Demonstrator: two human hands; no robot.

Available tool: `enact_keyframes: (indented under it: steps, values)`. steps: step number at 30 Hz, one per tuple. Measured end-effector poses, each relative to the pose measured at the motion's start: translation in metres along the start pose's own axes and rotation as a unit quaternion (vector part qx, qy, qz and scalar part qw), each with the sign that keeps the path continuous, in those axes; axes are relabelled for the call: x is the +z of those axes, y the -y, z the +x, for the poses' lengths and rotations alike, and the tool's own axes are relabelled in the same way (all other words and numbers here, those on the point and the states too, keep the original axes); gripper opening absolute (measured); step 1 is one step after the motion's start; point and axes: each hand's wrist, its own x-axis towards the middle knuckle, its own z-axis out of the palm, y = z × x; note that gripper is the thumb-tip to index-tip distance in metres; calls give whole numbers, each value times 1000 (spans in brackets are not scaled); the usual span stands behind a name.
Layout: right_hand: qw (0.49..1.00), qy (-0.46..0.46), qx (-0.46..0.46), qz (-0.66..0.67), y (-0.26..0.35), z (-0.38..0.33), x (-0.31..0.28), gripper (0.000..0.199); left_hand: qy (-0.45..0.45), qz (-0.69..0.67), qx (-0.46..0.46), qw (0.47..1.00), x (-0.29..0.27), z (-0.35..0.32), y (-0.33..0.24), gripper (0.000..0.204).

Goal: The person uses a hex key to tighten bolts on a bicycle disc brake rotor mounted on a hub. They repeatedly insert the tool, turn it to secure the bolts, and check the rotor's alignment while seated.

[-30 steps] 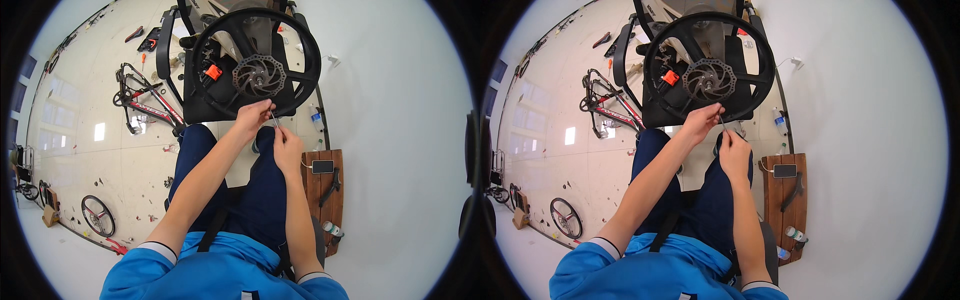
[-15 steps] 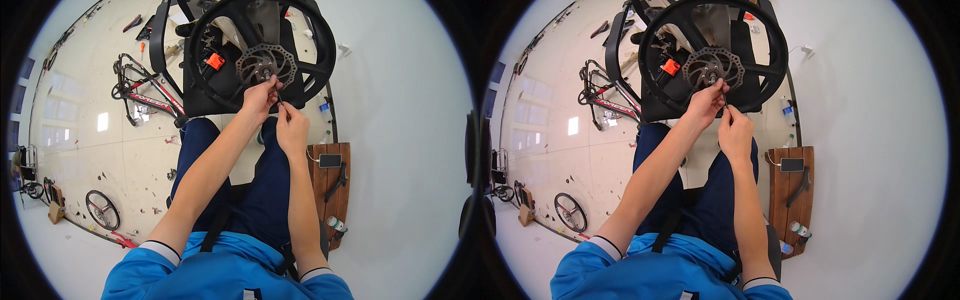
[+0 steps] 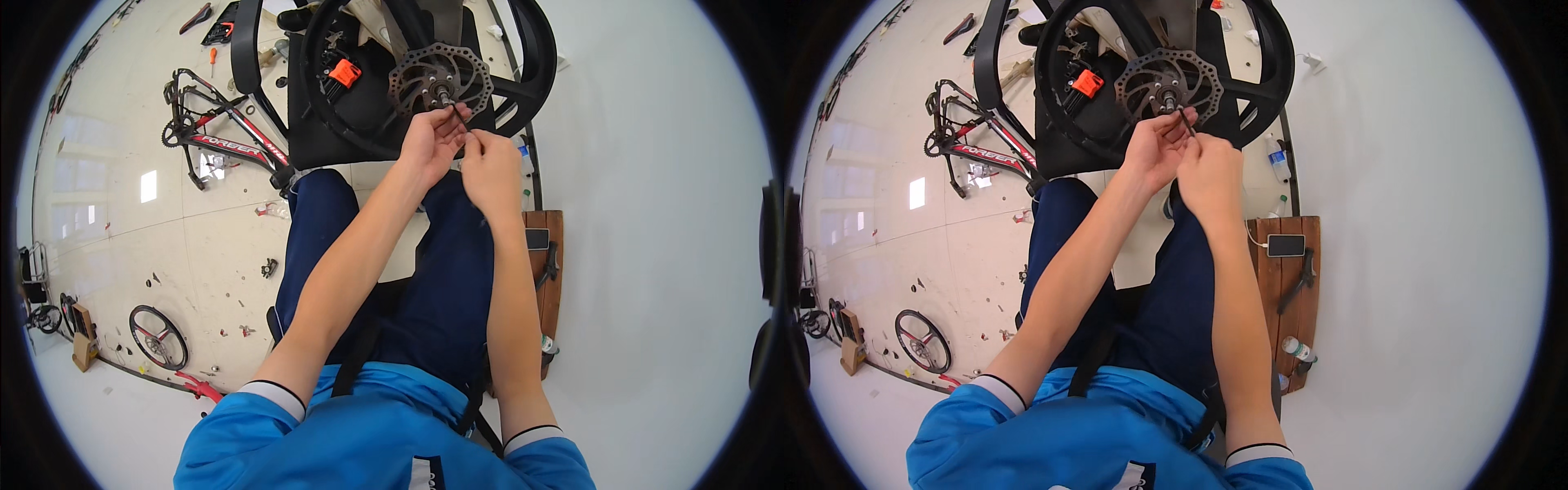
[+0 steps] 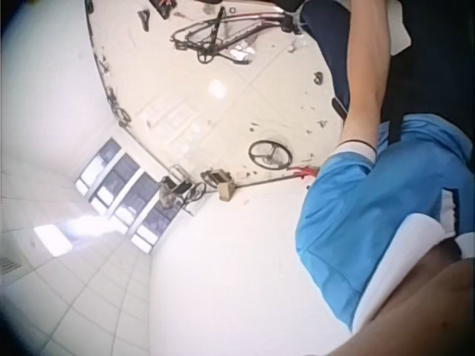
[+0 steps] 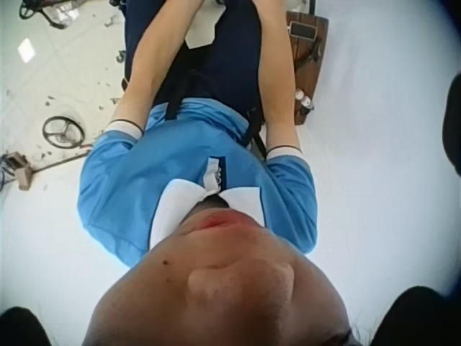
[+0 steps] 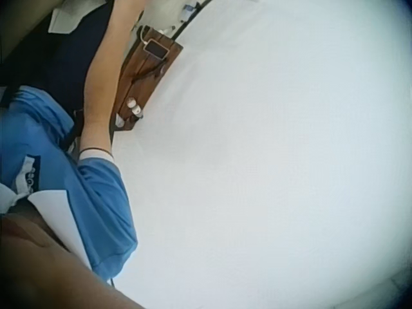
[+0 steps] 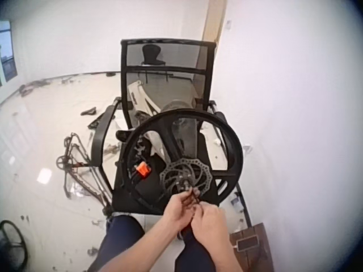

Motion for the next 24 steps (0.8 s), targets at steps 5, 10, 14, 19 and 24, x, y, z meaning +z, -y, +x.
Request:
enact_keyframes:
  steps: [5, 10, 14, 19, 24]
  values:
    - [794, 59, 322, 512, -8, -14, 5, 27, 83, 9, -23, 996, -4, -2, 1, 23]
    - [745, 63, 340, 570, -3, -12, 9, 30, 127, -5, -121, 984, -19, 10, -9, 20]
    - [846, 70, 295, 439, 1, -17, -6, 37, 40, 14, -102, 994, -10, 5, -10, 16]
    - [967, -7, 102, 234, 11, -43, -16, 28, 28, 13, -98, 995, -17, 12, -10, 14]
    - [996, -21, -83, 4, 4, -50, -8, 32, 0, 33, -71, 997, -12, 9, -7, 15]
